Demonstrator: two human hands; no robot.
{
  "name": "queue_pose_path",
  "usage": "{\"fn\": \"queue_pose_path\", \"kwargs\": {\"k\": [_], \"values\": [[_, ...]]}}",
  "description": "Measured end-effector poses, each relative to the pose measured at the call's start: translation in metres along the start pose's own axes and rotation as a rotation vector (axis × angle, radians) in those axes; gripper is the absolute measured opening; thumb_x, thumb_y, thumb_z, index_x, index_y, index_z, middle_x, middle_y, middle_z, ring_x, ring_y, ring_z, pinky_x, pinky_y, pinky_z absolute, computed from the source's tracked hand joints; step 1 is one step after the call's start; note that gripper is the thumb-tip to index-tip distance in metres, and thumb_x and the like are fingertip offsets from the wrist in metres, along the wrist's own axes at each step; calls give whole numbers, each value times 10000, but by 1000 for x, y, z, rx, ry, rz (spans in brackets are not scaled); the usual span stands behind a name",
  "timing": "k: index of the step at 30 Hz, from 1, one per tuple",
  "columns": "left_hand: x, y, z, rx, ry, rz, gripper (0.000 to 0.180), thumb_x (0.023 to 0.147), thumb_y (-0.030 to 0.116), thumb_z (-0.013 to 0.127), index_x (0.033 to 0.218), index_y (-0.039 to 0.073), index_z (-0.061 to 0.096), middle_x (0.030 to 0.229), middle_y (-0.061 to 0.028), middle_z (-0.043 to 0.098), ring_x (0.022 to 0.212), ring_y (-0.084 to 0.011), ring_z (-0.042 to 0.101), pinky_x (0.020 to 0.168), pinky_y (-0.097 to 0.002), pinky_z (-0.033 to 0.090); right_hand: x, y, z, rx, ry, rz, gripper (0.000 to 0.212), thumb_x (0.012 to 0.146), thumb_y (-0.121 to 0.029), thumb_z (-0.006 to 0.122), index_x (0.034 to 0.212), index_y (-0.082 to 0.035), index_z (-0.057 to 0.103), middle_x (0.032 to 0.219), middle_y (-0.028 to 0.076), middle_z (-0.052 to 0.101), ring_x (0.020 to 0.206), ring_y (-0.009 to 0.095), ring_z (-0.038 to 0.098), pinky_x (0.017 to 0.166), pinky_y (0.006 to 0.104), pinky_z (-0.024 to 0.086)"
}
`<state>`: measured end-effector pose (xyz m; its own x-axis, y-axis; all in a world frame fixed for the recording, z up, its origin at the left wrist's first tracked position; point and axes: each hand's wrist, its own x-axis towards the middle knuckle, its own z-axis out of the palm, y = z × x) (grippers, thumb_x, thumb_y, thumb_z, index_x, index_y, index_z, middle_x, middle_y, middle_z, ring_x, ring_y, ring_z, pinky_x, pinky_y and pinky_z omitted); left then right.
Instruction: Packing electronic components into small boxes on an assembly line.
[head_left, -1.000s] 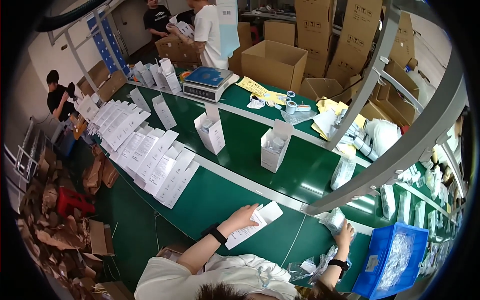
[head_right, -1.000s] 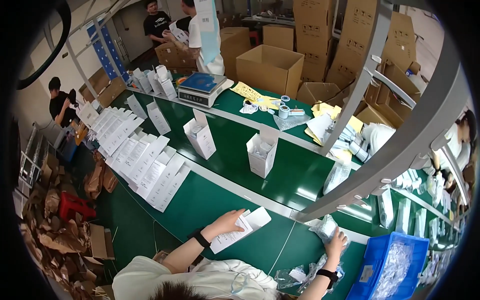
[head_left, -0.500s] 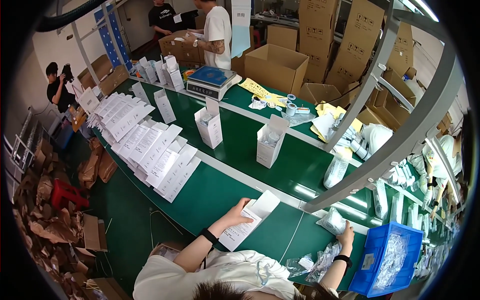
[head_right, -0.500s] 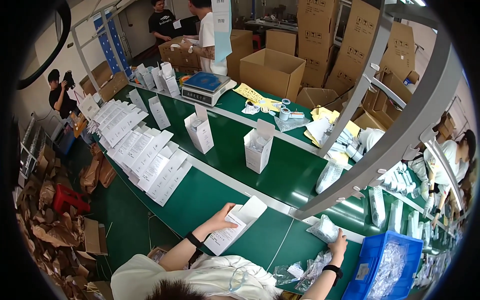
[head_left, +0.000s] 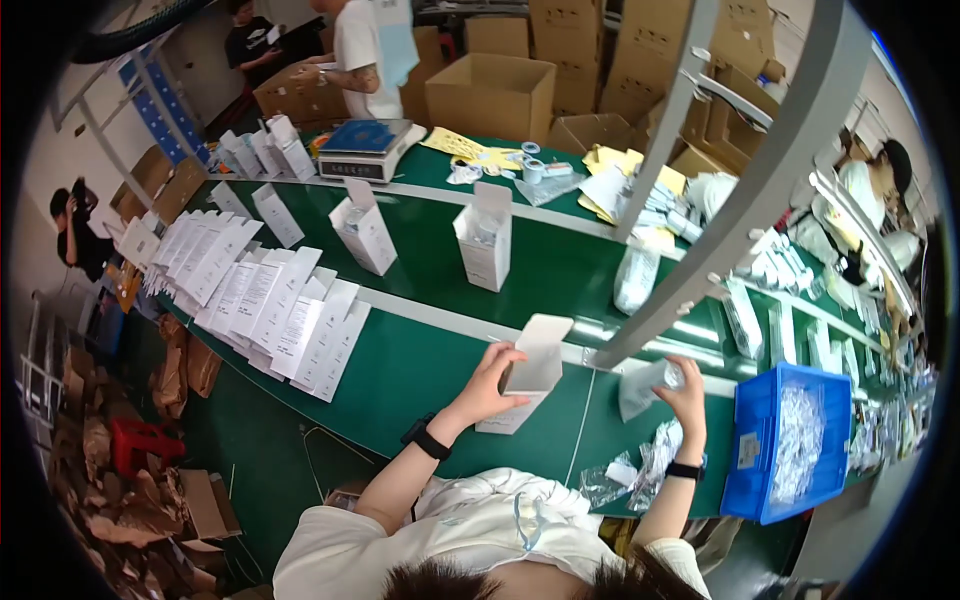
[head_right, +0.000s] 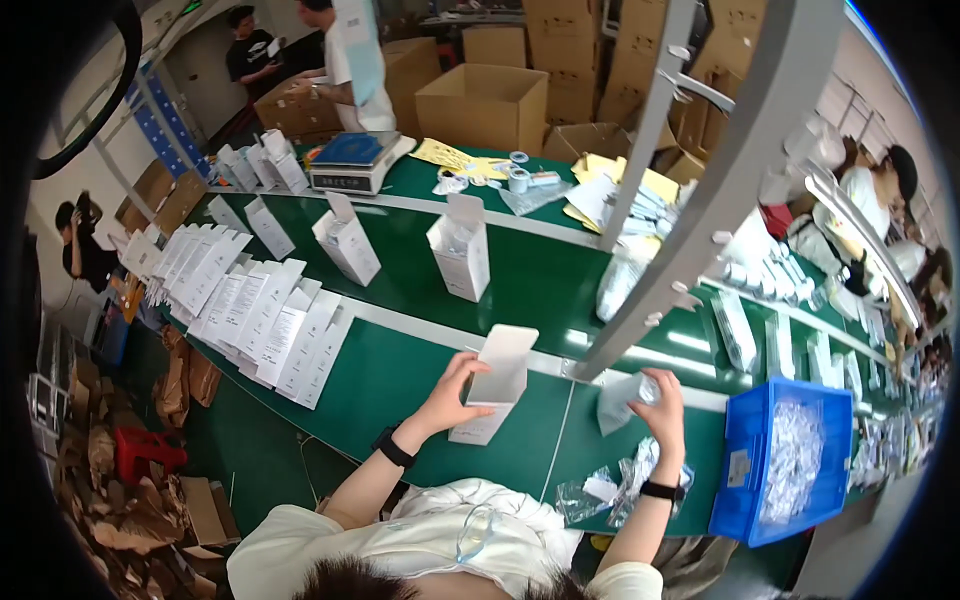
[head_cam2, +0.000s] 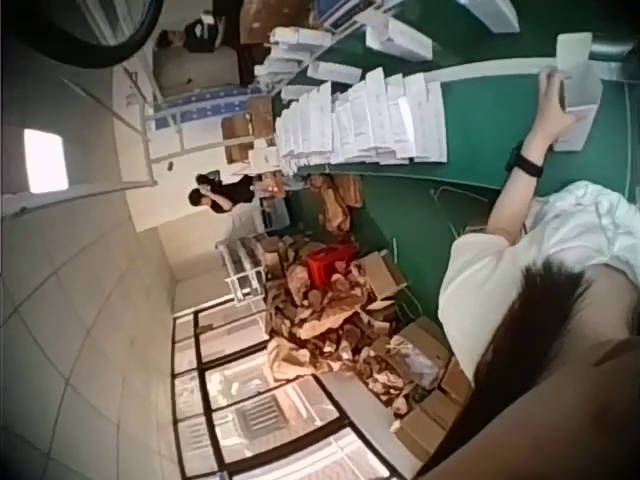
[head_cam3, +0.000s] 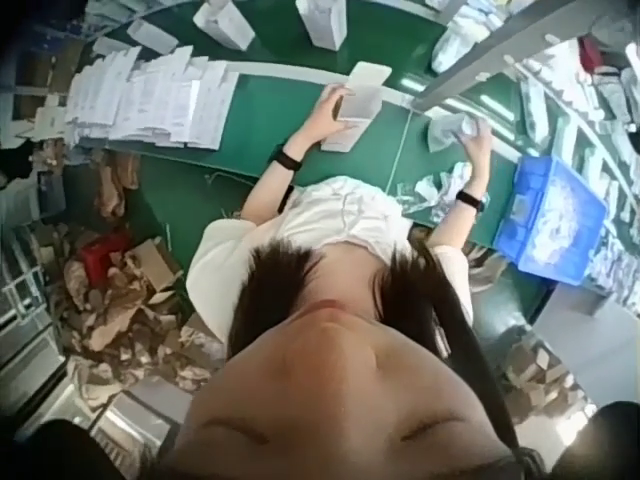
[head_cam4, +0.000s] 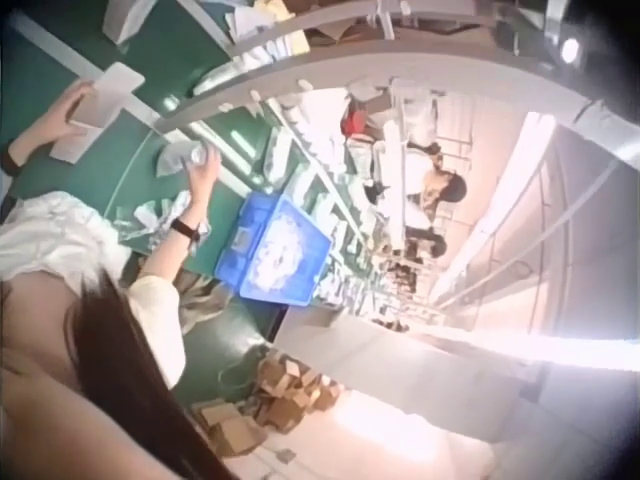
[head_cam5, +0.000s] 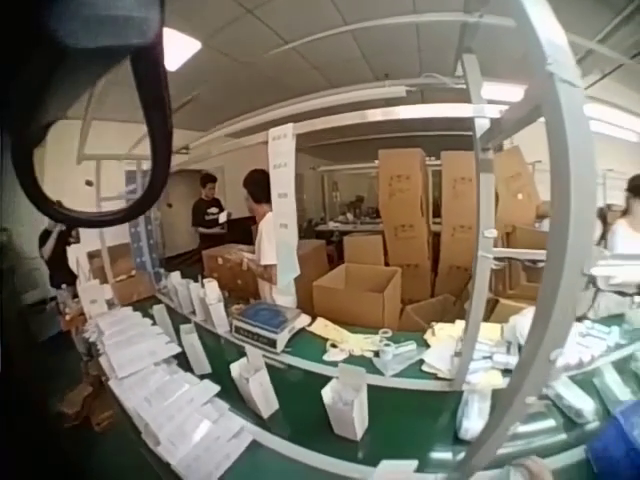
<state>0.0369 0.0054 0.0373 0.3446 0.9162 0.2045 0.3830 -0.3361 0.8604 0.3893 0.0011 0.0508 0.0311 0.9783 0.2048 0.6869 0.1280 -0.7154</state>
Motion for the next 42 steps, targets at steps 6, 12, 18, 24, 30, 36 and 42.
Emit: {"fn": "queue_pose_path", "kwargs": {"k": [6, 12, 18, 24, 30, 36, 42], "values": [[3, -11, 15, -45, 144, -12, 639, 601, 56, 753, 1089, 97, 343, 1218, -136, 341, 1123, -276, 405, 904, -359, 376, -9, 17, 70, 328, 182, 28, 500, 582, -36, 672, 1051, -46, 500, 1004, 94, 521, 971, 218, 505, 852, 307, 399], [-11, -30, 23, -109, 250, -13, 690, 629, 68, 752, 1083, 104, 234, 1215, -164, 333, 1115, -270, 416, 910, -367, 377, -6, -50, 65, 1235, 481, 17, 576, 633, -43, 656, 1144, -87, 393, 1007, 116, 502, 948, 215, 504, 848, 299, 401], [-18, -13, 38, -58, 343, -34, 701, 599, 129, 787, 1045, 74, 248, 1202, -217, 361, 1109, -341, 421, 889, -406, 383, 12, -165, 81, 1337, 494, 17, 516, 734, -53, 630, 1173, -92, 360, 1026, 94, 485, 920, 173, 488, 805, 285, 408], [-24, -7, 62, -58, 532, -201, 677, 606, 139, 784, 1027, 48, 260, 1191, -239, 336, 1073, -364, 434, 874, -421, 390, 11, -176, 109, 574, 514, -20, 402, 773, -53, 604, 1117, -62, 396, 987, 71, 478, 864, 153, 490, 743, 265, 420], [-27, -1, 68, 126, 584, -7, 676, 612, 121, 775, 1041, 42, 258, 1196, -238, 290, 1055, -396, 423, 860, -441, 389, 23, -157, 76, 1269, 502, 227, 368, 751, -78, 643, 1047, -44, 427, 931, 60, 462, 836, 143, 467, 740, 250, 391], [-23, 0, 75, 54, 534, 40, 755, 578, 89, 789, 1047, 66, 197, 1207, -258, 271, 1103, -388, 364, 892, -456, 349, 22, -155, 88, 1292, 501, 305, 336, 751, -127, 656, 992, -34, 442, 900, 56, 457, 803, 158, 471, 729, 264, 397], [-27, -1, 77, 87, 619, 42, 683, 590, 67, 775, 1014, 76, 240, 1185, -240, 291, 1069, -405, 397, 856, -450, 383, 17, -176, 116, 248, 546, -79, 330, 773, -239, 627, 985, -28, 488, 932, 86, 500, 847, 231, 492, 746, 290, 416]]}}
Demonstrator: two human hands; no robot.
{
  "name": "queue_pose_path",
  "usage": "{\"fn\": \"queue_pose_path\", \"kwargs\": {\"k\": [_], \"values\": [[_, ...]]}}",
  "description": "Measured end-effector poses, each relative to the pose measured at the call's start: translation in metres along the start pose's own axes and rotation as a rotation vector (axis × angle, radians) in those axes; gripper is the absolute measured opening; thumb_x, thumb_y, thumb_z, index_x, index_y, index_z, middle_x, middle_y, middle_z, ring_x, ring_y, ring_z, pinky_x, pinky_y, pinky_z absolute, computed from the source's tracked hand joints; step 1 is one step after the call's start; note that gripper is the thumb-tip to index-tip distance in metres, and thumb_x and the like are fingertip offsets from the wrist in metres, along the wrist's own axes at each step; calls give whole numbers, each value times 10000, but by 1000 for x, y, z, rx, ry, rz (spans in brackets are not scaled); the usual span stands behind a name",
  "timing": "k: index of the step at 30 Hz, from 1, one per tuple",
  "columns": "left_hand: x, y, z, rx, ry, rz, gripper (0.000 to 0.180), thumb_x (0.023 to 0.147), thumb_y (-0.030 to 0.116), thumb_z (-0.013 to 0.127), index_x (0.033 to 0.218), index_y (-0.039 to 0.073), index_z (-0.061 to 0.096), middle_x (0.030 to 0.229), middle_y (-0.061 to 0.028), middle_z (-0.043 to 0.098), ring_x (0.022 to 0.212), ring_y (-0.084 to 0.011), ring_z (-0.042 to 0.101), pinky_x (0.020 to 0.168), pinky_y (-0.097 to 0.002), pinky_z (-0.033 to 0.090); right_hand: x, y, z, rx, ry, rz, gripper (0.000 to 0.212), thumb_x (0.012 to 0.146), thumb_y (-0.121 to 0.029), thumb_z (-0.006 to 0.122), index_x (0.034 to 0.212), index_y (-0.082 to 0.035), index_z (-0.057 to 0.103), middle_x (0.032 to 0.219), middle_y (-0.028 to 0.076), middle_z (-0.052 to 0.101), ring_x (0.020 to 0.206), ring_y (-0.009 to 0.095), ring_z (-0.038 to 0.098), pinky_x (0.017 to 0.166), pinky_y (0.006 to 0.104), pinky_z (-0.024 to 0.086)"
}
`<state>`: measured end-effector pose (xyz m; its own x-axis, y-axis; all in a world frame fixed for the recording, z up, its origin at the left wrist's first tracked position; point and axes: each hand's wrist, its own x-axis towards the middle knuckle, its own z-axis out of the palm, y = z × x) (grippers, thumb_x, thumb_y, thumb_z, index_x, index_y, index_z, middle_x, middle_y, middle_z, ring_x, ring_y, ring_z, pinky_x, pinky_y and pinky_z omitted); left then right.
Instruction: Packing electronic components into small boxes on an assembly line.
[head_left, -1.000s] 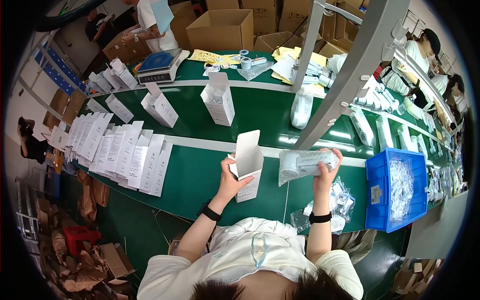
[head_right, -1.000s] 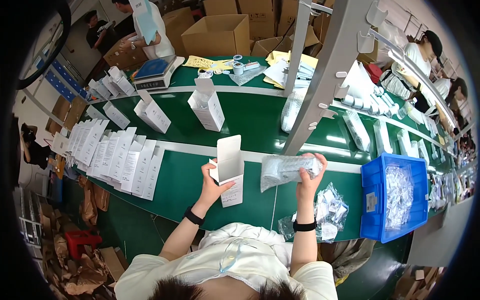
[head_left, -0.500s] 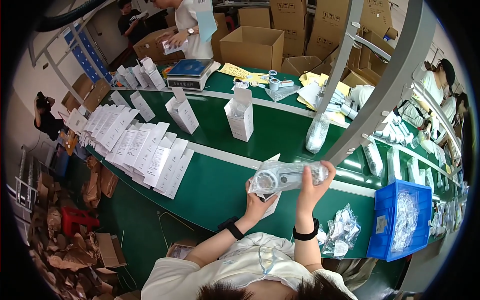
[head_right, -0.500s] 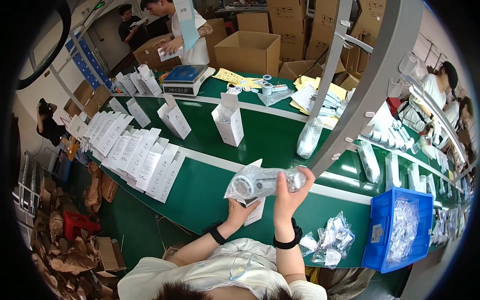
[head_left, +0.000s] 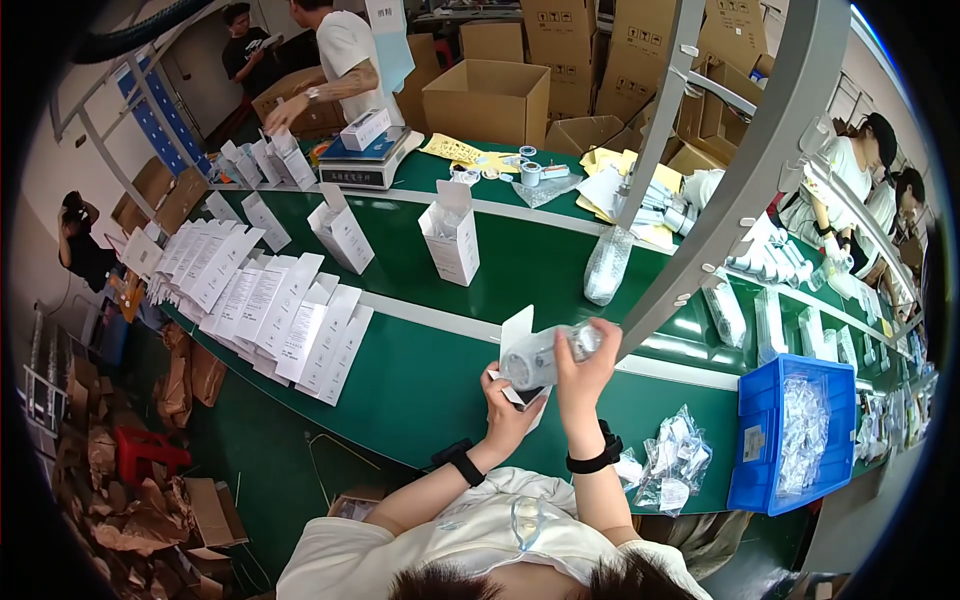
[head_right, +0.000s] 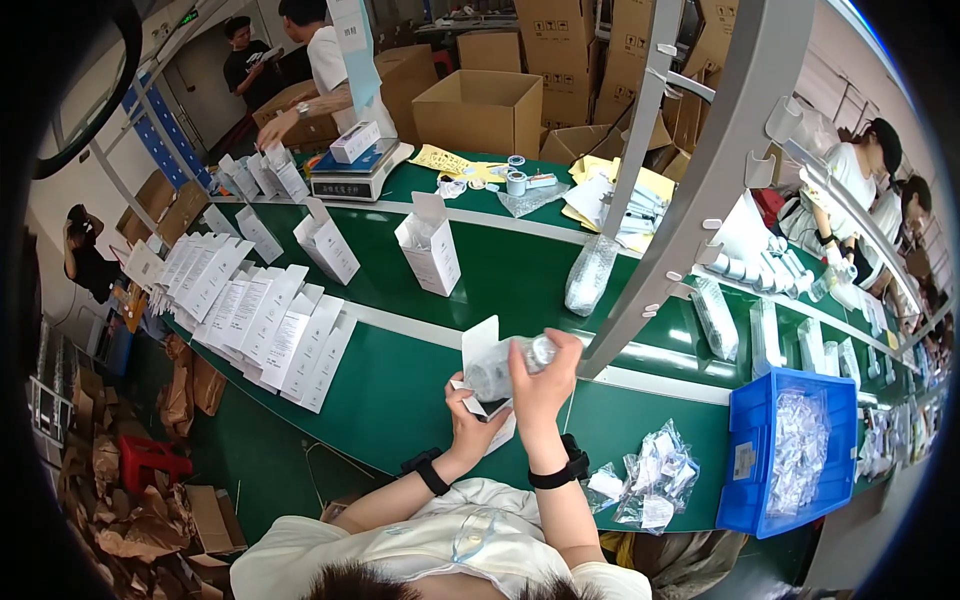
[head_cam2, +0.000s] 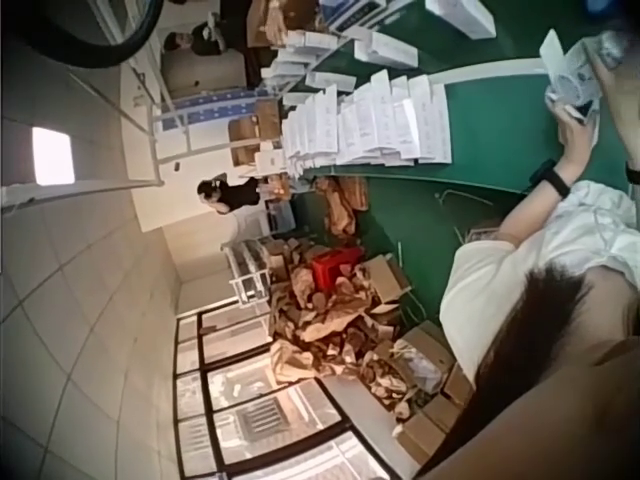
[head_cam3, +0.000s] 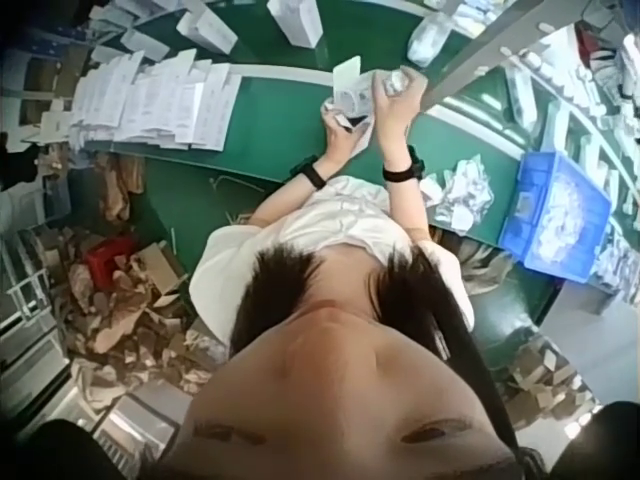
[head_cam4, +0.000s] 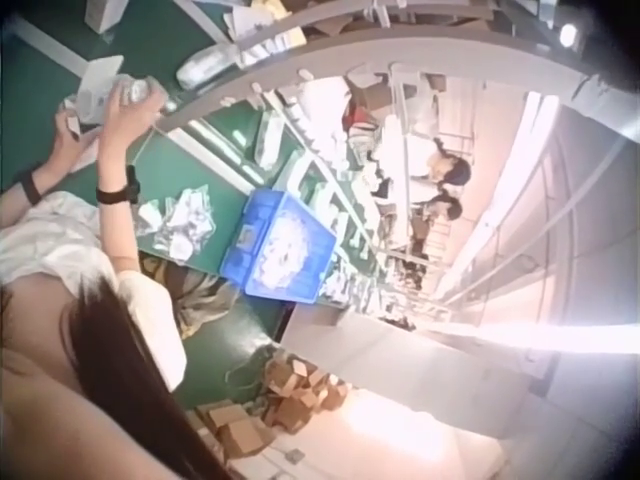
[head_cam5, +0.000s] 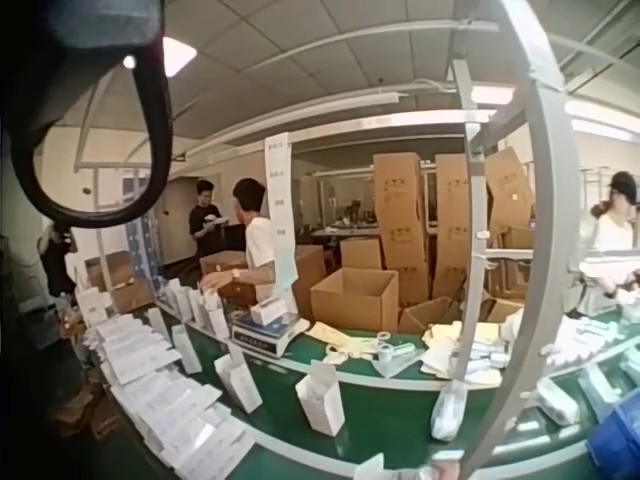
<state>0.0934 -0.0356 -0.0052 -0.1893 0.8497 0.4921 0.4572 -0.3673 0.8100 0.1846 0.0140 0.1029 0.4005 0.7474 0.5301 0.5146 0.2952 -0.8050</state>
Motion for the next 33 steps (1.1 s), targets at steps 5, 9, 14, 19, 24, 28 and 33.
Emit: {"fn": "queue_pose_path", "kwargs": {"k": [5, 9, 14, 19, 24, 28, 33], "values": [[8, 3, 2, -76, -65, 154, 707, 570, 53, 781, 1012, 84, 229, 1184, -243, 301, 1064, -400, 401, 853, -452, 382, -4, -8, -9, -401, -526, -63, 383, 690, -184, 687, 1006, -41, 526, 1019, 137, 489, 948, 308, 478, 798, 346, 410], [29, -7, -1, -105, -47, 243, 728, 565, 55, 781, 1018, 93, 213, 1182, -245, 310, 1084, -380, 391, 875, -445, 363, -10, 28, -47, -353, -469, -445, 417, 717, -201, 640, 1091, -54, 527, 1106, 145, 463, 1069, 322, 415, 906, 396, 346], [31, -29, -20, -85, -127, 242, 704, 558, 59, 781, 1019, 99, 251, 1196, -235, 311, 1098, -395, 389, 889, -446, 368, -48, 138, -146, -686, -296, 90, 449, 730, -130, 619, 1151, -46, 488, 1179, 164, 431, 1119, 373, 361, 930, 464, 315], [39, -24, -35, -73, -186, 40, 620, 596, 51, 749, 1066, 108, 349, 1200, -210, 321, 1107, -373, 393, 892, -428, 380, -114, 219, -189, -1140, -241, 356, 430, 725, -86, 610, 1136, -27, 498, 1209, 179, 433, 1142, 378, 358, 941, 438, 322], [51, 0, -44, 77, -229, 26, 434, 640, 45, 712, 1013, 85, 494, 1209, -186, 345, 1078, -346, 426, 876, -388, 401, -102, 235, -178, -791, -329, 223, 336, 738, -65, 591, 1070, -31, 550, 1200, 180, 454, 1163, 404, 332, 954, 460, 302], [53, -7, -47, 99, -207, 22, 215, 658, 45, 693, 850, 37, 598, 1182, -160, 409, 962, -308, 510, 792, -341, 444, -70, 204, -167, -925, -228, -26, 243, 763, -34, 560, 1005, -23, 576, 1179, 172, 484, 1116, 397, 402, 923, 434, 347], [67, 7, -55, 102, -199, -72, 100, 655, 38, 684, 720, 12, 613, 1024, -134, 537, 791, -263, 574, 663, -315, 467, -34, 169, -169, -571, 28, -4, 169, 785, -53, 545, 947, -6, 554, 1010, 143, 540, 918, 309, 524, 817, 359, 417]]}}
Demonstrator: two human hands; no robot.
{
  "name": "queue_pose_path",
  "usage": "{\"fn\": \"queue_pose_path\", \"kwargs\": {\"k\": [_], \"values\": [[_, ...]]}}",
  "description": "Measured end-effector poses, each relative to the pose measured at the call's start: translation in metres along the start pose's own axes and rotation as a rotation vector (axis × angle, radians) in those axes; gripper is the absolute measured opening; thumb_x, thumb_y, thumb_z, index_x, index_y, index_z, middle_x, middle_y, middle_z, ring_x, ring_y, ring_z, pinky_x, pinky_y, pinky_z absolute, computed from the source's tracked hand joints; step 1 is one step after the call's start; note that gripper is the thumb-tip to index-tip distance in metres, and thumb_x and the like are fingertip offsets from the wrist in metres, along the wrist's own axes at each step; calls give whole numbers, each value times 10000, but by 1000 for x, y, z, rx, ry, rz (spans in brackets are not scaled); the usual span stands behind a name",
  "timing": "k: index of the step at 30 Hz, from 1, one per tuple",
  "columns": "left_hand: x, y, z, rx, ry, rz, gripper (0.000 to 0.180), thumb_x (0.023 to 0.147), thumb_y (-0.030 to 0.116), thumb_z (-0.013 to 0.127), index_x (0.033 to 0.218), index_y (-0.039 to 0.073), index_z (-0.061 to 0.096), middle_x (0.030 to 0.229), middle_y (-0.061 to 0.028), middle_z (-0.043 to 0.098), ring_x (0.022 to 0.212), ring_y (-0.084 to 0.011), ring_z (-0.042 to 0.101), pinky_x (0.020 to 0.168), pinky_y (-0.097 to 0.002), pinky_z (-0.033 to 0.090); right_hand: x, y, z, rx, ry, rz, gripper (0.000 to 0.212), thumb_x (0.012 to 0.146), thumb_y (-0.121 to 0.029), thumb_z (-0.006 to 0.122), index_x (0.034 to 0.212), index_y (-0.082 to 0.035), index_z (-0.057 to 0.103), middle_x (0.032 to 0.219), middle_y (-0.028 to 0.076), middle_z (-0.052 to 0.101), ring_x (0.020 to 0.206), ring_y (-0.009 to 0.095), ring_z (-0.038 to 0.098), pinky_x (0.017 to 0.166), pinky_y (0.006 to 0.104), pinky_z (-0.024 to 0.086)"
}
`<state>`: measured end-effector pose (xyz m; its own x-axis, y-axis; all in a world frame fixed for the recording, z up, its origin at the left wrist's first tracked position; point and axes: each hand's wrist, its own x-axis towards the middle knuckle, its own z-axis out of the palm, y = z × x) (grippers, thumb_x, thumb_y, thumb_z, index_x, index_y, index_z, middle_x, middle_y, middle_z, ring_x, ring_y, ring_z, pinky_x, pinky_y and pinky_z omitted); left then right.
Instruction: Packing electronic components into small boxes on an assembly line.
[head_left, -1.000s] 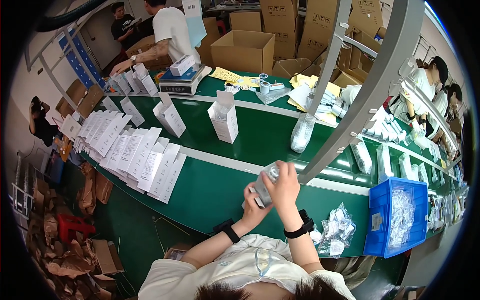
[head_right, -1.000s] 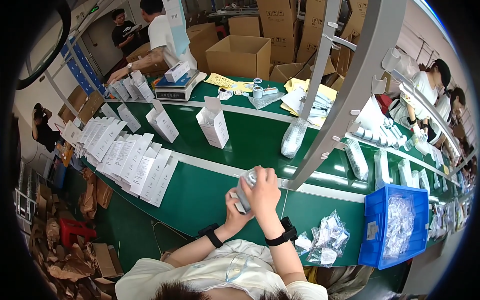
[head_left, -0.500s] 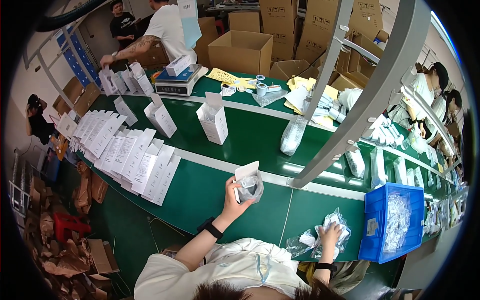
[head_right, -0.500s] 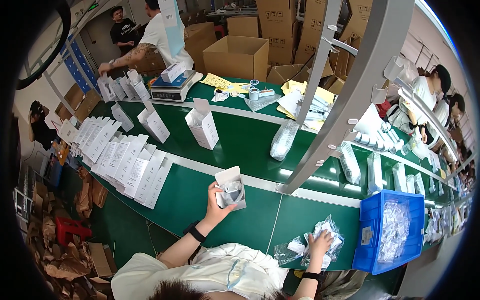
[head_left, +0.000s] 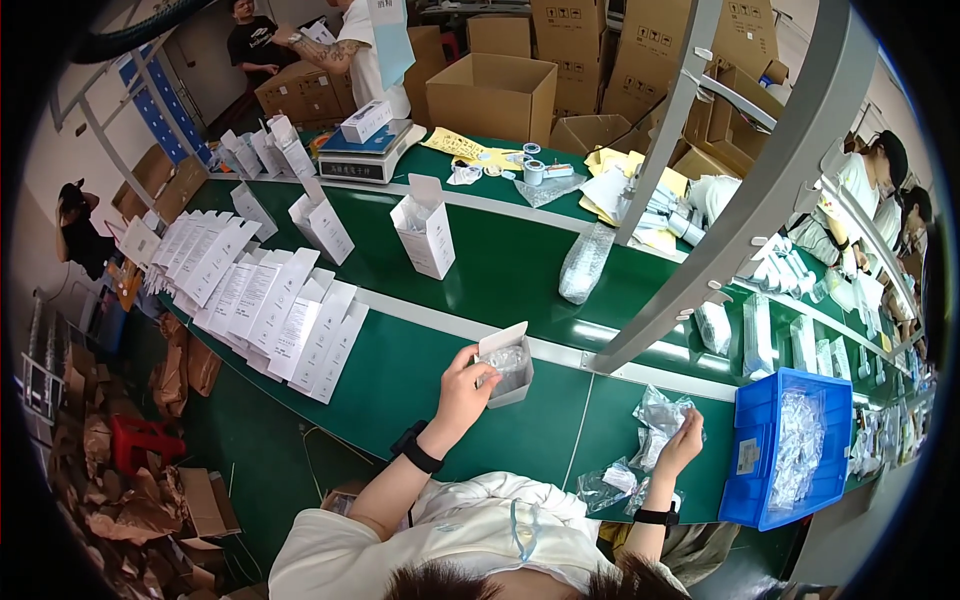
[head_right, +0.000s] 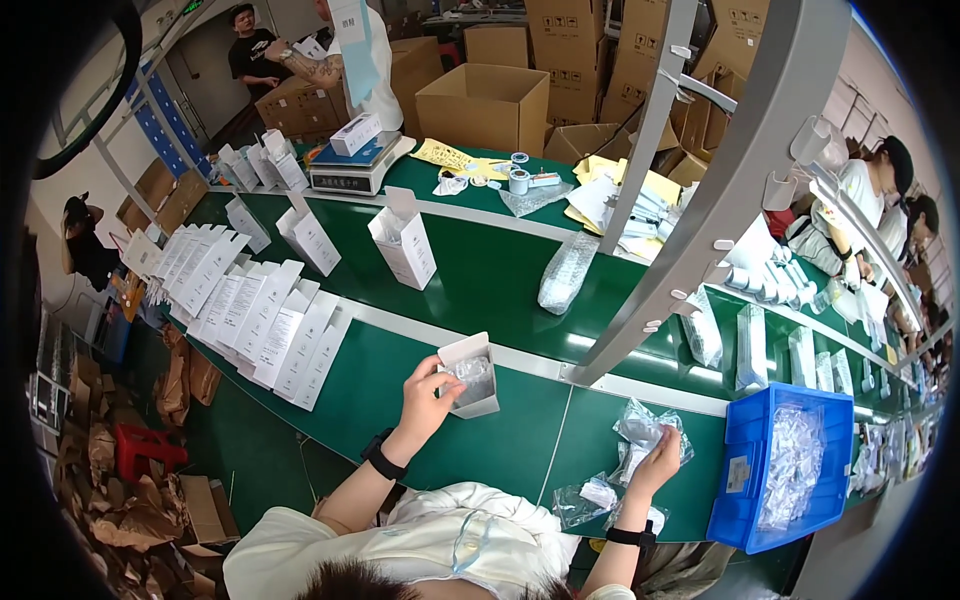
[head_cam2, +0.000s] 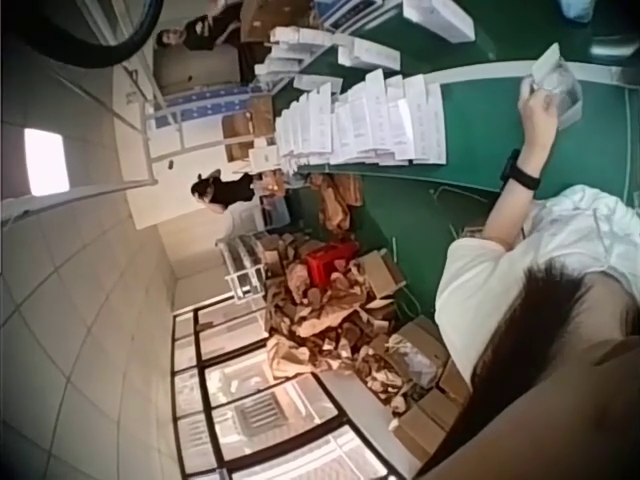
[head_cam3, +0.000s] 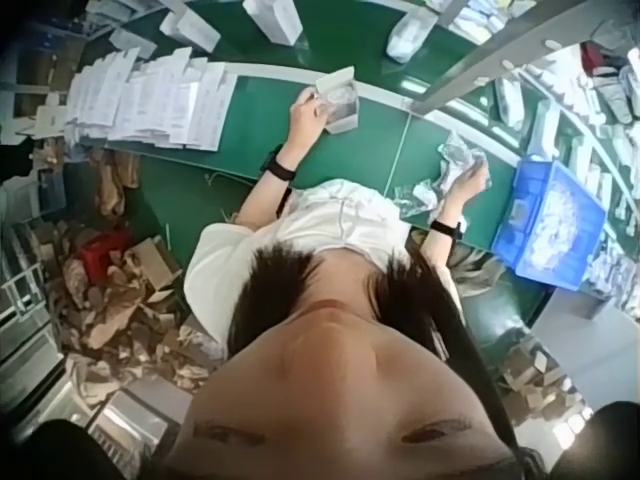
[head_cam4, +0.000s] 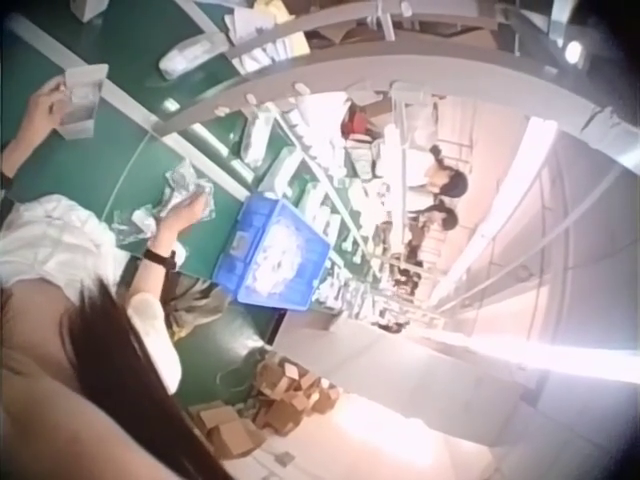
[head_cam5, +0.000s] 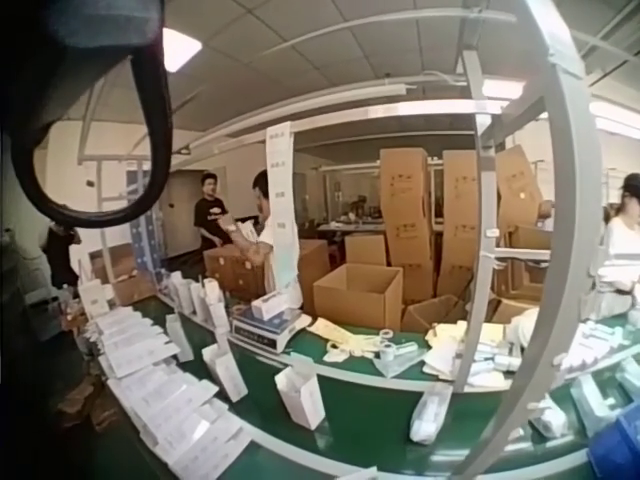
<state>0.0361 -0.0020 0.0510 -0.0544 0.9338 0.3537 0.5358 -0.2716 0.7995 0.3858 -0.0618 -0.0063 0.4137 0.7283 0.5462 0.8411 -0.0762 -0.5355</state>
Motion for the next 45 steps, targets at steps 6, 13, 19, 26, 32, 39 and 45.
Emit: {"fn": "queue_pose_path", "kwargs": {"k": [6, 13, 19, 26, 32, 39, 45], "values": [[14, 2, 1, -23, -34, -93, 104, 624, 29, 691, 692, 10, 616, 840, -107, 613, 642, -229, 589, 567, -294, 461, 25, -106, 2, 822, -207, 441, 86, 856, -114, 500, 913, -64, 460, 791, 0, 394, 681, 119, 401, 623, 239, 361], [19, -9, 1, -11, -4, -119, 128, 569, 38, 703, 654, 5, 613, 831, -92, 626, 623, -222, 591, 561, -290, 461, 48, -220, 43, 1003, -695, -225, 321, 677, 83, 572, 953, -38, 461, 923, 83, 522, 842, 220, 528, 726, 303, 441], [21, -16, -3, -60, -16, -102, 145, 540, 25, 697, 660, 7, 618, 810, -83, 629, 667, -216, 601, 592, -287, 465, 53, -219, 69, 697, -906, -580, 292, 651, 83, 561, 917, -14, 488, 957, 123, 553, 870, 302, 545, 710, 347, 469], [23, -14, -5, -130, -22, -137, 140, 543, 21, 695, 661, 7, 621, 797, -83, 628, 686, -221, 605, 607, -285, 467, 52, -225, 71, 694, -516, -868, 227, 645, 62, 560, 854, -22, 530, 880, 97, 572, 856, 273, 555, 689, 336, 475], [21, -21, -4, -97, -9, -137, 137, 553, 34, 707, 660, 11, 626, 795, -87, 627, 689, -220, 606, 605, -286, 468, 57, -218, 76, 568, -891, -937, 212, 631, 3, 595, 835, -48, 578, 880, 64, 570, 854, 261, 541, 733, 359, 459], [20, -24, 0, -84, 16, -134, 117, 570, 39, 705, 663, 20, 636, 805, -91, 625, 696, -214, 609, 602, -282, 468, 37, -215, 70, 370, -868, -1150, 223, 637, -76, 619, 859, -81, 611, 913, 20, 556, 940, 235, 486, 841, 408, 397], [19, -18, 1, -153, 15, -160, 111, 577, 33, 700, 665, 18, 634, 813, -91, 625, 660, -194, 597, 559, -267, 448, 30, -214, 71, 577, -515, -915, 256, 613, -81, 649, 863, -93, 592, 865, 16, 529, 908, 233, 482, 839, 387, 409]]}}
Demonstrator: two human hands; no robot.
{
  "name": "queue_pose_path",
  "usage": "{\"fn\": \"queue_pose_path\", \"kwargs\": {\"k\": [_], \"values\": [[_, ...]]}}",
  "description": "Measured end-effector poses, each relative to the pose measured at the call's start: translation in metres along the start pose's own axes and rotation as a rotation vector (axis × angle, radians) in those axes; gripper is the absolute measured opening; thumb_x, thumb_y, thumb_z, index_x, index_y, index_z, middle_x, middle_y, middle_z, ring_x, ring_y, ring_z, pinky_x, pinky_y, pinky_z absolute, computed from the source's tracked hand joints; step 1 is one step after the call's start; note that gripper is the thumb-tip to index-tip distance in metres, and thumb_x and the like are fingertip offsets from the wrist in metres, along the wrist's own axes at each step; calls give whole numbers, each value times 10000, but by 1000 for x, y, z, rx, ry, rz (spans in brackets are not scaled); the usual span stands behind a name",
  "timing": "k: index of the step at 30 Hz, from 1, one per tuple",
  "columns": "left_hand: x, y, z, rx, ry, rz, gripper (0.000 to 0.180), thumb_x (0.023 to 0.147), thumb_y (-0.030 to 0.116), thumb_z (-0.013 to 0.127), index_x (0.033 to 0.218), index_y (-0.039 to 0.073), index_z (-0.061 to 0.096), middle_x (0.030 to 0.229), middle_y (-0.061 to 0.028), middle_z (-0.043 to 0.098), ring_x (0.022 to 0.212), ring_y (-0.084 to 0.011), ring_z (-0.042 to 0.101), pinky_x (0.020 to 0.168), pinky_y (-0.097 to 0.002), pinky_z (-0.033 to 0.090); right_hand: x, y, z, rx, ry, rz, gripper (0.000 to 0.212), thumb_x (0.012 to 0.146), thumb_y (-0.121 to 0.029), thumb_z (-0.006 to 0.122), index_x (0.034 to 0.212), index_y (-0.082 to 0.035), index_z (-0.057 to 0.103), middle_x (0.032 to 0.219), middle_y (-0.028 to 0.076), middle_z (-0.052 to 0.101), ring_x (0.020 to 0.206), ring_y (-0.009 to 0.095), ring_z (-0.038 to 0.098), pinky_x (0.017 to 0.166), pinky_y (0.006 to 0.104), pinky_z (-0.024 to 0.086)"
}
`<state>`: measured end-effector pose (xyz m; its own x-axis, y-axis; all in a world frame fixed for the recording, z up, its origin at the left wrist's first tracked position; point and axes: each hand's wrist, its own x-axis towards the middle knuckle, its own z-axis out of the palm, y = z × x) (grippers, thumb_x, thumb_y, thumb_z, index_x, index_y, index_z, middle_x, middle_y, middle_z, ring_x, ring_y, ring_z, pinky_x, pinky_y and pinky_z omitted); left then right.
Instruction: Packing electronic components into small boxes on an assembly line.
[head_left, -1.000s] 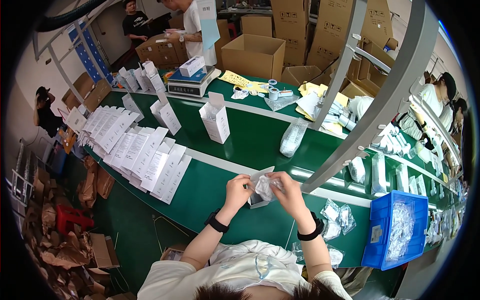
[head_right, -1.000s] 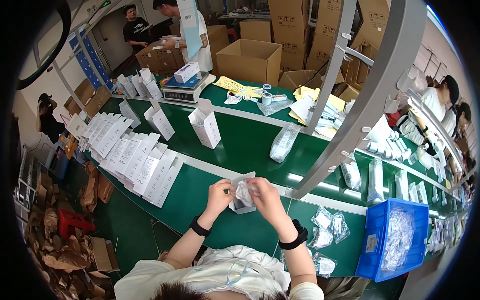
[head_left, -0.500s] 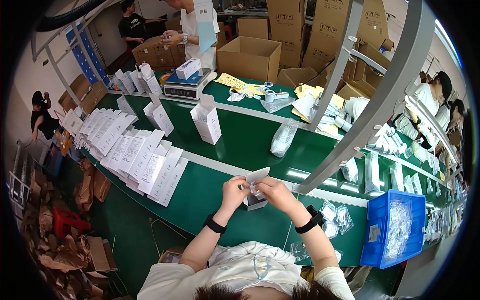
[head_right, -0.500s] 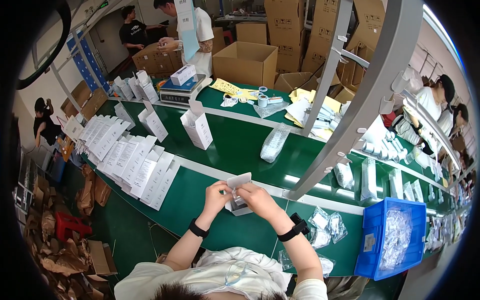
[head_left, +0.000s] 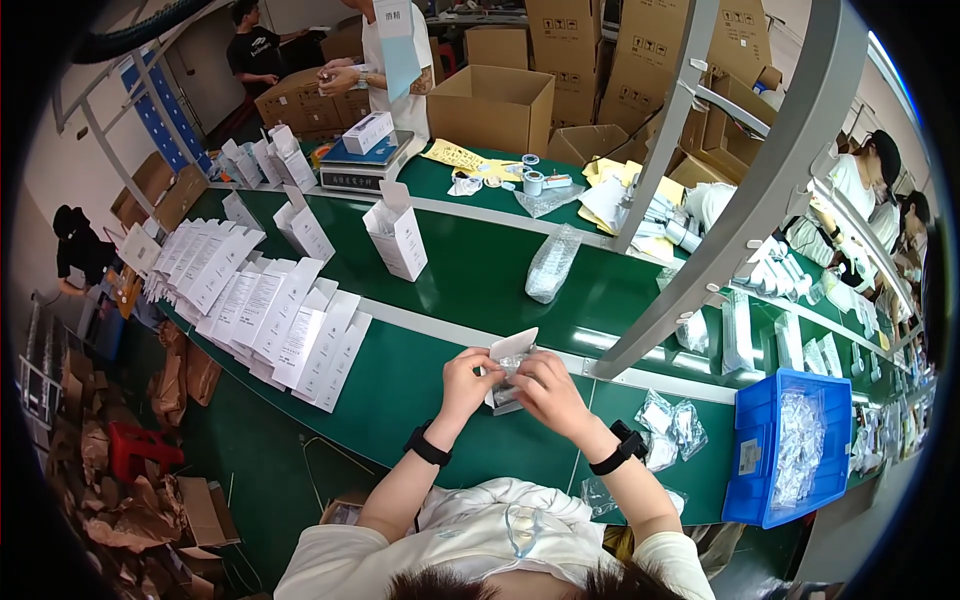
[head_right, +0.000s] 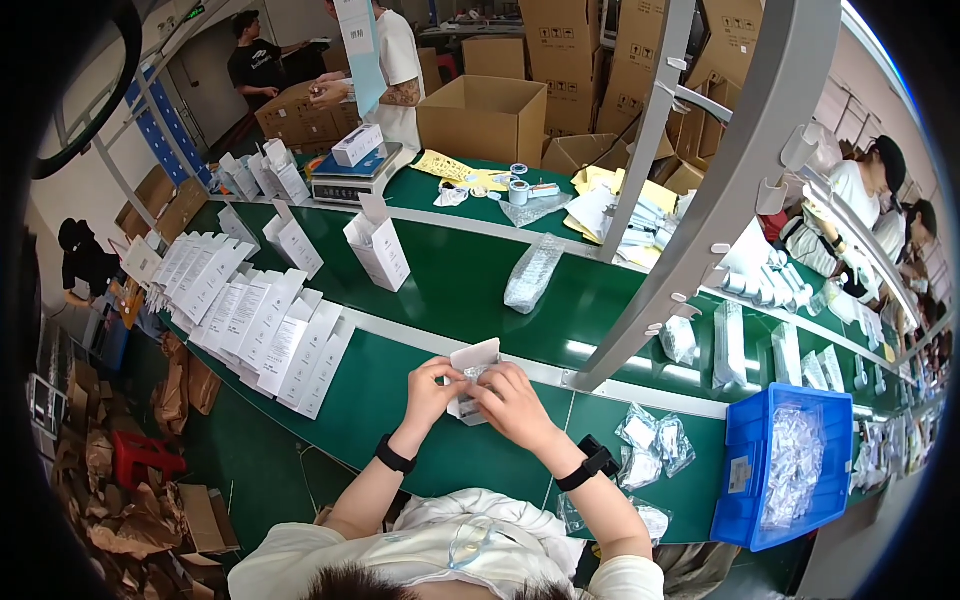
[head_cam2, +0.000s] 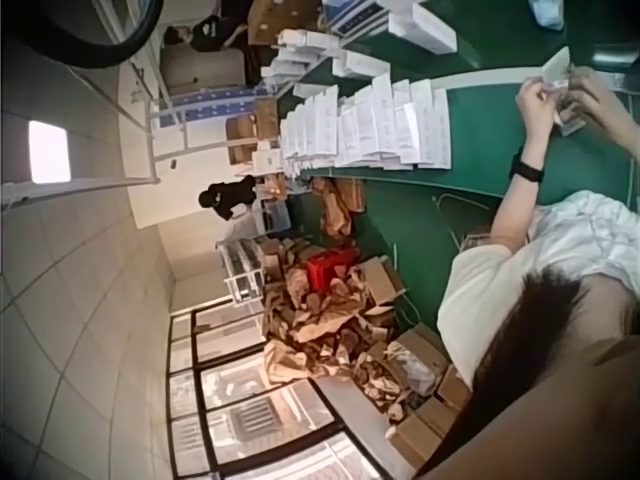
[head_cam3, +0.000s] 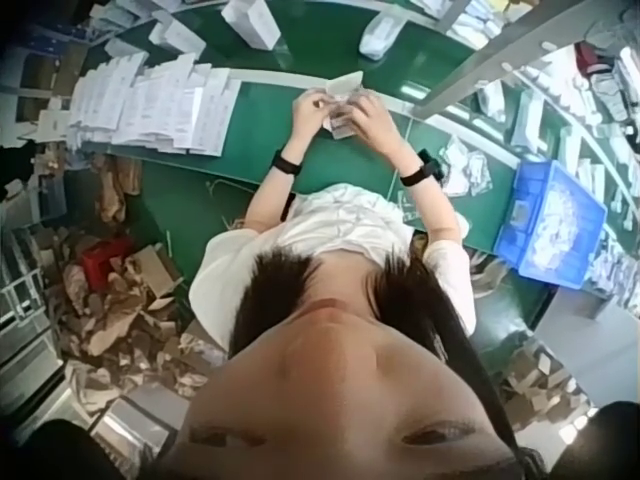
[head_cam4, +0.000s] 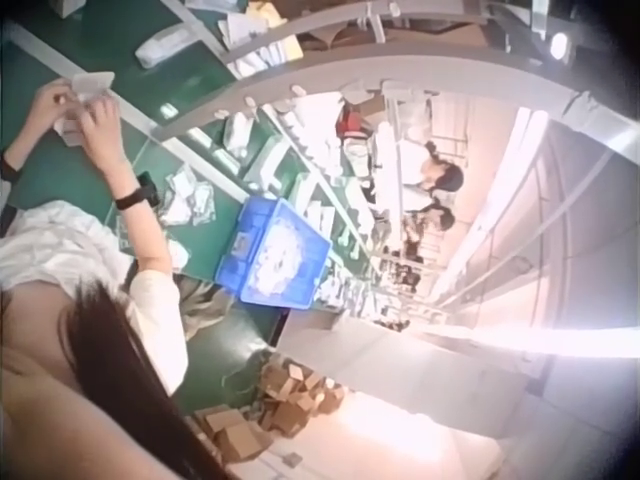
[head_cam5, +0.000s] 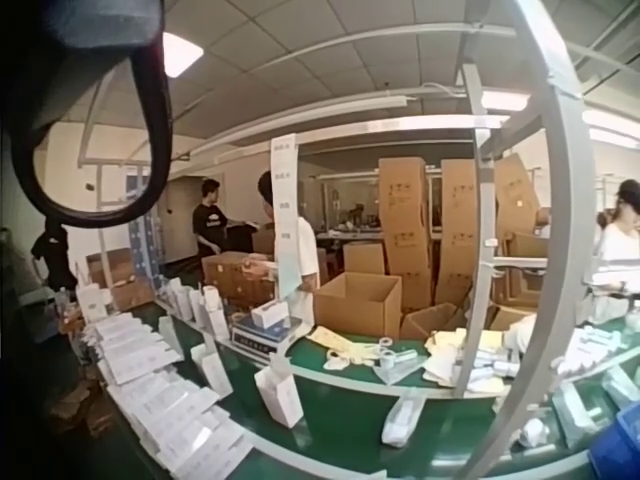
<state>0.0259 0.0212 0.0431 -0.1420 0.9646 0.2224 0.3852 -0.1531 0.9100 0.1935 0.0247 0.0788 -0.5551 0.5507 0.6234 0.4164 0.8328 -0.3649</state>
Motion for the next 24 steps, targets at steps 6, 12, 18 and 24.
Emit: {"fn": "queue_pose_path", "kwargs": {"k": [6, 12, 18, 24], "values": [[-2, -6, 3, 27, 28, 23, 110, 586, 37, 699, 668, 15, 629, 813, -85, 625, 628, -180, 581, 525, -262, 427, -6, 4, 11, -195, -113, 51, 207, 640, -117, 654, 834, -79, 590, 812, 31, 544, 809, 230, 531, 756, 385, 421], [-2, -7, 0, 22, 16, 6, 112, 592, 46, 702, 663, 14, 621, 833, -79, 622, 629, -169, 576, 519, -256, 421, -2, -9, 20, -129, -440, 113, 150, 698, -163, 643, 808, -73, 593, 804, 43, 585, 696, 229, 558, 741, 386, 414], [-7, -3, 1, 0, 7, -31, 107, 607, 50, 702, 674, 21, 623, 845, -78, 619, 656, -147, 575, 526, -242, 415, -3, -11, 10, -225, -664, -26, 273, 694, -195, 674, 923, -76, 585, 924, 73, 589, 881, 224, 557, 851, 406, 380], [-10, -18, 2, -265, -17, -50, 80, 642, 43, 689, 681, 25, 621, 852, -62, 615, 694, -122, 573, 548, -219, 406, -47, 17, 18, 78, 229, 370, 816, 592, -152, 766, 1281, -93, 334, 1228, 112, 442, 1148, 234, 438, 971, 401, 323]]}}
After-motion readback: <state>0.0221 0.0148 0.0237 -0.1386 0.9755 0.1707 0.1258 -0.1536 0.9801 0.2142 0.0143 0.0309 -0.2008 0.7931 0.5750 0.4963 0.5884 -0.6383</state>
